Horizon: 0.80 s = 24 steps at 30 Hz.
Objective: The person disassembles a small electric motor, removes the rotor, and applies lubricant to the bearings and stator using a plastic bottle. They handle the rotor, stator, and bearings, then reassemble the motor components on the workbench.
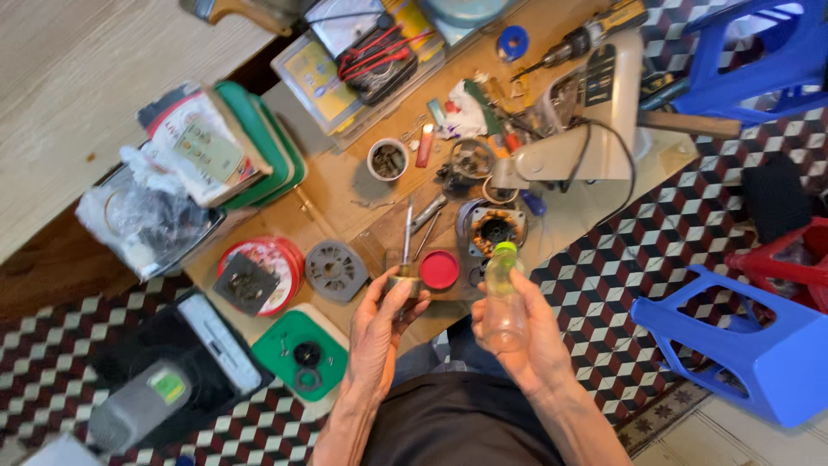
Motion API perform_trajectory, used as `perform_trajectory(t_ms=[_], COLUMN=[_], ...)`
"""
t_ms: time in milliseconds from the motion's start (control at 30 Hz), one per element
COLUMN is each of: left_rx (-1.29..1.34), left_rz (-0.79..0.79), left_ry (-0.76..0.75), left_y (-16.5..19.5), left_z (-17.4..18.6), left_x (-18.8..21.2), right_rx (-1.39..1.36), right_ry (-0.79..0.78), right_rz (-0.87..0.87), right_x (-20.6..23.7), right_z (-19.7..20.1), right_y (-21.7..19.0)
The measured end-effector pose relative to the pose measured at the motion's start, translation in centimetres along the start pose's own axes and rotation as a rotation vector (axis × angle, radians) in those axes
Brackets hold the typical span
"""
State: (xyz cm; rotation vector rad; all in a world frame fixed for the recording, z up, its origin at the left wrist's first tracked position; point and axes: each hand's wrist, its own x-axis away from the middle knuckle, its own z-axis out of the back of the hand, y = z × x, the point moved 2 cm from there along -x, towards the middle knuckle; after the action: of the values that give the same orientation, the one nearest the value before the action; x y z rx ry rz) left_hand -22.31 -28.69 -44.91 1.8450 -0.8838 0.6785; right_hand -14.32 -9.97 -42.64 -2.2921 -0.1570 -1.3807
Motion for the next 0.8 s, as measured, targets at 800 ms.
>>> perform_trajectory(t_ms=[800], left_rx=[0.013], left_rz=[-0.024], left_ry=[-0.043], left_y=[0.2], left_z=[-0.9], left_x=[-0.5], right_rx=[0.027], right_ry=[-0.009], right_rz=[-0.010], right_x=[0.4], right_z=[-0.2], right_y=[-1.2])
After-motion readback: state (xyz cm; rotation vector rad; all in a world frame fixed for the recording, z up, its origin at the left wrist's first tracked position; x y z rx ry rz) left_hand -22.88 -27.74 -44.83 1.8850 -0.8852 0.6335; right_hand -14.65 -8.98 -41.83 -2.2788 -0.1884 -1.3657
